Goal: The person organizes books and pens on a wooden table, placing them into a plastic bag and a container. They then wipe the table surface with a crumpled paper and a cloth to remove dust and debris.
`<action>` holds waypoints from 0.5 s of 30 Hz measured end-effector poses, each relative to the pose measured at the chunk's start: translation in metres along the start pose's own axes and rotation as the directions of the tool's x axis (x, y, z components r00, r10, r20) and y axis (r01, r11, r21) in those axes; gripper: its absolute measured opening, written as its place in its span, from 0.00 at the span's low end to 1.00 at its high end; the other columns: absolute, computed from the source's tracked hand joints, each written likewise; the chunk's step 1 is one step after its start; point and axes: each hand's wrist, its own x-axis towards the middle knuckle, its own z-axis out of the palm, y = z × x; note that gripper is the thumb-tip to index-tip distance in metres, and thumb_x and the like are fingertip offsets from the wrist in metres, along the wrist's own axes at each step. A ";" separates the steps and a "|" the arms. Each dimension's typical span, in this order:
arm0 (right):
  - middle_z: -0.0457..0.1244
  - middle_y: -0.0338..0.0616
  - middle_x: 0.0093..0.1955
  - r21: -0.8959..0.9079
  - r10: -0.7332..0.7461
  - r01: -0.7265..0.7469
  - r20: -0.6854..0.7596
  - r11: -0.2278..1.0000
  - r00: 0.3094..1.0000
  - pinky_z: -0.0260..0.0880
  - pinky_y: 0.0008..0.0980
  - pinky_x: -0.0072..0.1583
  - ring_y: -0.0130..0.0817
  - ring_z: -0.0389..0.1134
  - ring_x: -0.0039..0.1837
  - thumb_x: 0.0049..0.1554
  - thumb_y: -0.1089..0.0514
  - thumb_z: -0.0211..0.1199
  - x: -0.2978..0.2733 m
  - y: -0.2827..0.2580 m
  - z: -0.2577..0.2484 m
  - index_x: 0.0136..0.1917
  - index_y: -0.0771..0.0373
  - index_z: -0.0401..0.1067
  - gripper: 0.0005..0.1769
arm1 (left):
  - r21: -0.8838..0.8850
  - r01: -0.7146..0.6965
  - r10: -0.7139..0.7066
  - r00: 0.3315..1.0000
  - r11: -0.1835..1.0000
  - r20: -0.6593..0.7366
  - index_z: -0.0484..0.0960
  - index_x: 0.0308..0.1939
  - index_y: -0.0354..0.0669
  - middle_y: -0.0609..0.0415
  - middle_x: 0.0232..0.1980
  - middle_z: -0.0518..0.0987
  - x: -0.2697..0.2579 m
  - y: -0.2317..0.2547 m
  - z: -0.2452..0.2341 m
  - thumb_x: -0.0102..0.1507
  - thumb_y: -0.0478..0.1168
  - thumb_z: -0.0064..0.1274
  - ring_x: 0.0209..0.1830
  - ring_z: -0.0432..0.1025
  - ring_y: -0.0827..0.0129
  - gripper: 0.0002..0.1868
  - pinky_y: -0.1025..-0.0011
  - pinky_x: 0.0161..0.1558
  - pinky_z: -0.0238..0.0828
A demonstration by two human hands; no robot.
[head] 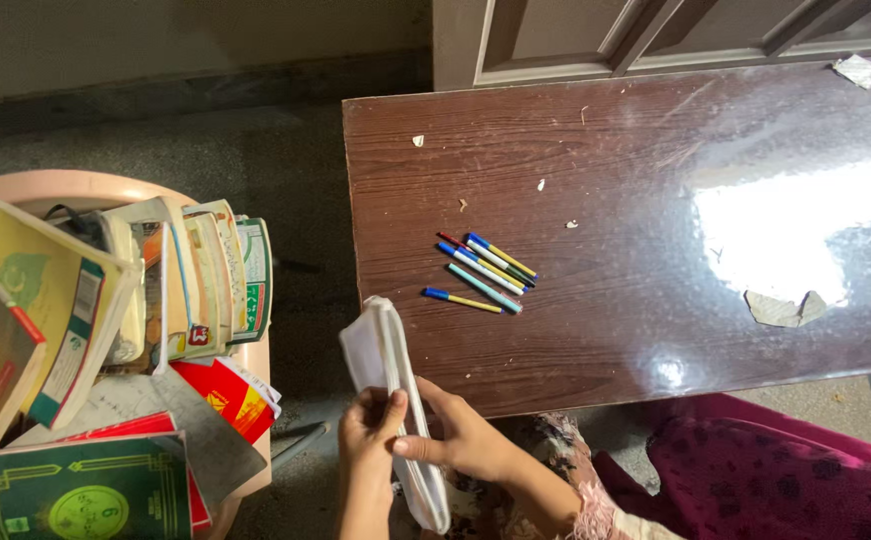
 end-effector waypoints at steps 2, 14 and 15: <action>0.66 0.54 0.65 0.014 0.050 -0.050 -0.050 0.999 0.997 0.66 0.37 0.69 0.38 0.66 0.68 0.59 0.52 0.67 -0.002 0.006 0.005 0.77 0.69 0.58 0.39 | -0.041 -0.015 0.015 1.000 0.999 0.010 0.81 0.36 0.38 0.57 0.32 0.80 0.003 -0.004 -0.001 0.58 0.46 0.66 0.32 0.72 0.69 0.15 0.72 0.40 0.72; 0.65 0.46 0.60 -0.327 -0.174 0.036 -0.403 0.944 0.899 0.83 0.33 0.42 0.40 0.75 0.49 0.57 0.76 0.49 0.013 0.041 -0.061 0.53 0.63 0.66 0.15 | 0.777 -0.552 0.773 0.620 0.304 0.138 0.80 0.41 0.39 0.43 0.59 0.77 -0.012 0.025 -0.035 0.57 0.23 0.51 0.37 0.79 0.61 0.12 0.71 0.31 0.81; 0.65 0.47 0.60 -0.474 -0.207 0.004 -0.378 0.881 0.902 0.81 0.32 0.42 0.40 0.75 0.48 0.55 0.77 0.49 0.011 0.035 -0.067 0.49 0.64 0.70 0.15 | 0.808 -0.523 0.711 0.675 0.272 0.197 0.83 0.41 0.42 0.43 0.64 0.75 -0.013 0.029 -0.040 0.56 0.22 0.52 0.37 0.80 0.61 0.15 0.69 0.32 0.81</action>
